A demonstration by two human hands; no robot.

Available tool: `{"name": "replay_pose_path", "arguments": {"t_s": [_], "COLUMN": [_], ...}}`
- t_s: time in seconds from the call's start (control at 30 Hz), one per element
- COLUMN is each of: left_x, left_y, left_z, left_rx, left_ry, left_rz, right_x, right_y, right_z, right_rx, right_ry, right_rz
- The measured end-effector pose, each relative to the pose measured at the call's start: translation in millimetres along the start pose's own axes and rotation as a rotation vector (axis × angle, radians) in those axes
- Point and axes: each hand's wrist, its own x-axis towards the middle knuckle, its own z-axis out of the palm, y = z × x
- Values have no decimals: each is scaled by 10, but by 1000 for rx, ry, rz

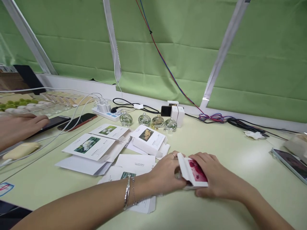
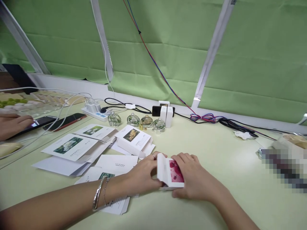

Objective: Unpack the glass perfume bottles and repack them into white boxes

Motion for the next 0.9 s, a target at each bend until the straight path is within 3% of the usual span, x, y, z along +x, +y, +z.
{"name": "replay_pose_path", "arguments": {"t_s": [0.13, 0.23, 0.37, 0.47, 0.57, 0.63, 0.73, 0.8, 0.9], "left_x": [-27, -31, -23, -25, -35, -47, -67, -74, -69], "left_y": [7, 20, 32, 25, 14, 11, 6, 6, 22], "left_z": [9, 2, 2, 6, -4, -22, -58, -75, -68], "left_rx": [-9, 3, 43, -10, -122, -191, -276, -331, -406], "left_ry": [23, -18, -34, 1, 88, 160, 192, 134, -7], "left_rz": [-185, -216, -219, -253, -185, -83, 31, 60, 8], "right_x": [-102, -187, -184, -108, -50, -38, -43, -52, -60], "right_y": [570, 1024, 1274, 1073, 580, 195, -231, -324, -229], "right_z": [-159, -225, -232, -230, -199, -128, 18, 85, 92], "right_rx": [-50, -86, -100, -129, 8, 171, 293, 377, 528], "right_ry": [-38, -1, 71, 235, 378, 300, 180, 166, 147], "right_rz": [156, 299, 329, 272, 56, -75, -118, -96, -106]}}
